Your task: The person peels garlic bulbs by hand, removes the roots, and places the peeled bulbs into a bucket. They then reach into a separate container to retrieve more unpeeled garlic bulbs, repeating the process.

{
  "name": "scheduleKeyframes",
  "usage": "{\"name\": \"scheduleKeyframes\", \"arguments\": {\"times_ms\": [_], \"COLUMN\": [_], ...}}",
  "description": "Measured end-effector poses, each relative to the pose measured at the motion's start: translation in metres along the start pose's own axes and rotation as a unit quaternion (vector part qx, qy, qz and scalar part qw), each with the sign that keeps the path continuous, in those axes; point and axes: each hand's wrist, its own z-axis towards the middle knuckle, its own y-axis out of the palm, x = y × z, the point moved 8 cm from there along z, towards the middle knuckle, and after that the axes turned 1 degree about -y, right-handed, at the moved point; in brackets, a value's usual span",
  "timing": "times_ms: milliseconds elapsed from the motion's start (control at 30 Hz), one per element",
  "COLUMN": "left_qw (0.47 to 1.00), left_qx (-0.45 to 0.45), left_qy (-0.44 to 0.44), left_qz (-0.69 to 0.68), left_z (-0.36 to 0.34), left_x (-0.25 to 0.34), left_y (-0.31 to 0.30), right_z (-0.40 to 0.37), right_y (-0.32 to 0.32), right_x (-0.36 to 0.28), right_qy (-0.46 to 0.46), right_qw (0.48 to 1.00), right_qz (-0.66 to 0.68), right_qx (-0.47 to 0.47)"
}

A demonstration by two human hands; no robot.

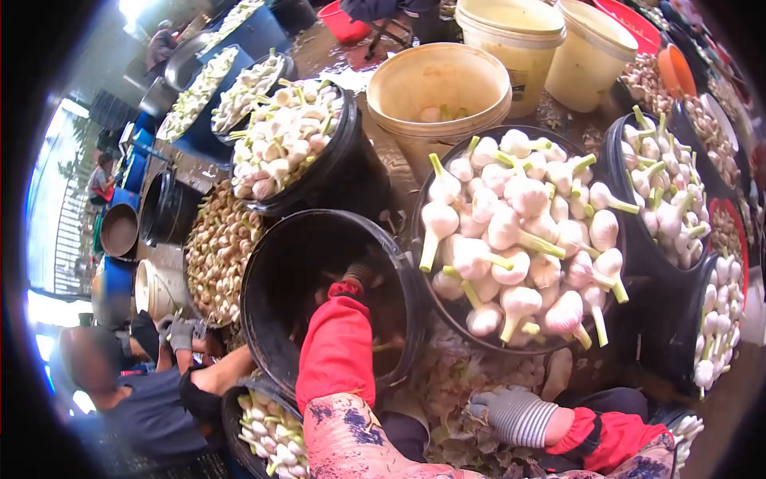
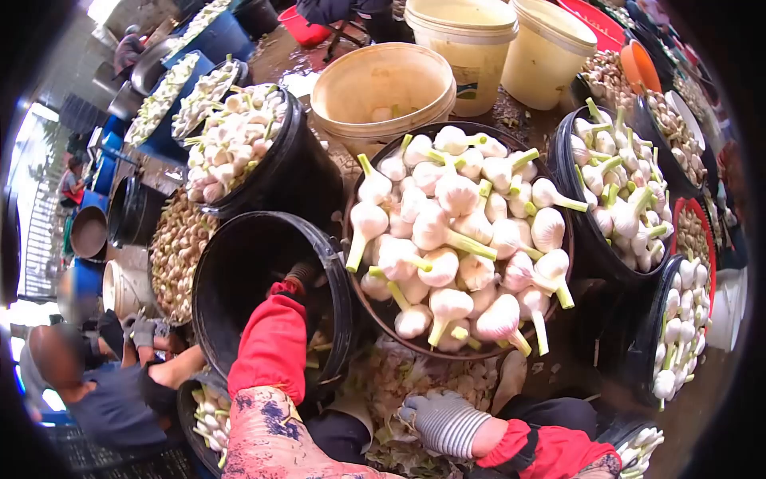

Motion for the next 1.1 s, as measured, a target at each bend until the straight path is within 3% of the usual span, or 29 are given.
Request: {"name": "scheduleKeyframes", "arguments": {"times_ms": [67, 167, 200, 233, 267, 333, 367, 433, 467, 500, 533, 567, 633, 700, 733, 767, 833, 867, 967, 1000, 1100], "left_qw": [1.0, 0.997, 0.983, 0.923, 0.664, 0.615, 0.559, 0.55, 0.57, 0.589, 0.609, 0.624, 0.647, 0.671, 0.691, 0.788, 0.856, 0.86, 0.838, 0.823, 0.836], "left_qx": [-0.018, -0.058, -0.048, -0.016, 0.043, 0.111, 0.119, 0.089, 0.082, 0.076, 0.129, 0.112, 0.145, 0.136, 0.166, 0.283, 0.424, 0.413, 0.438, 0.469, 0.448], "left_qy": [0.004, -0.012, -0.07, -0.121, -0.191, -0.16, -0.128, -0.063, -0.056, -0.049, -0.098, -0.094, -0.156, -0.138, -0.13, -0.084, -0.083, -0.107, -0.127, -0.115, -0.131], "left_qz": [0.01, 0.044, -0.165, -0.366, -0.721, -0.764, -0.81, -0.828, -0.816, -0.803, -0.777, -0.768, -0.732, -0.716, -0.692, -0.541, -0.285, -0.281, -0.299, -0.298, -0.288], "left_z": [0.006, -0.03, -0.045, -0.062, -0.091, -0.14, -0.165, -0.213, -0.231, -0.247, -0.272, -0.286, -0.305, -0.317, -0.323, -0.322, -0.358, -0.368, -0.382, -0.39, -0.393], "left_x": [0.005, 0.057, 0.057, 0.058, 0.059, 0.086, 0.103, 0.16, 0.176, 0.193, 0.22, 0.249, 0.275, 0.308, 0.323, 0.32, 0.358, 0.372, 0.386, 0.39, 0.399], "left_y": [0.005, -0.059, -0.075, -0.092, -0.092, -0.143, -0.159, -0.205, -0.204, -0.201, -0.217, -0.224, -0.201, -0.19, -0.189, -0.174, -0.197, -0.196, -0.18, -0.186, -0.184], "right_z": [0.004, 0.001, 0.0, -0.001, -0.001, -0.01, -0.019, -0.04, -0.044, -0.041, -0.044, -0.048, -0.05, -0.044, -0.045, -0.044, -0.056, -0.069, -0.071, -0.079, -0.097], "right_y": [0.002, -0.016, -0.022, -0.023, -0.018, -0.035, -0.045, -0.071, -0.068, -0.067, -0.068, -0.066, -0.057, -0.026, -0.018, -0.009, -0.001, 0.008, 0.027, 0.033, 0.044], "right_x": [0.005, -0.004, -0.007, -0.01, -0.007, -0.011, -0.014, -0.021, -0.017, -0.016, -0.02, -0.023, -0.022, -0.022, -0.024, -0.022, -0.024, -0.03, -0.018, -0.023, -0.029], "right_qy": [0.011, -0.021, -0.02, -0.019, -0.007, -0.028, -0.041, -0.057, -0.069, -0.105, -0.112, -0.119, -0.121, -0.103, -0.094, -0.102, -0.111, -0.072, -0.118, -0.117, -0.124], "right_qw": [1.0, 0.997, 0.998, 0.998, 0.998, 0.984, 0.968, 0.903, 0.861, 0.828, 0.806, 0.782, 0.771, 0.697, 0.687, 0.693, 0.689, 0.684, 0.681, 0.663, 0.667], "right_qz": [0.015, 0.024, 0.019, 0.014, 0.003, 0.044, 0.081, 0.179, 0.284, 0.359, 0.416, 0.471, 0.492, 0.655, 0.676, 0.669, 0.648, 0.66, 0.633, 0.676, 0.658], "right_qx": [-0.01, 0.07, 0.062, 0.057, 0.059, 0.169, 0.235, 0.385, 0.416, 0.419, 0.406, 0.39, 0.386, 0.274, 0.25, 0.249, 0.307, 0.304, 0.348, 0.299, 0.328]}}
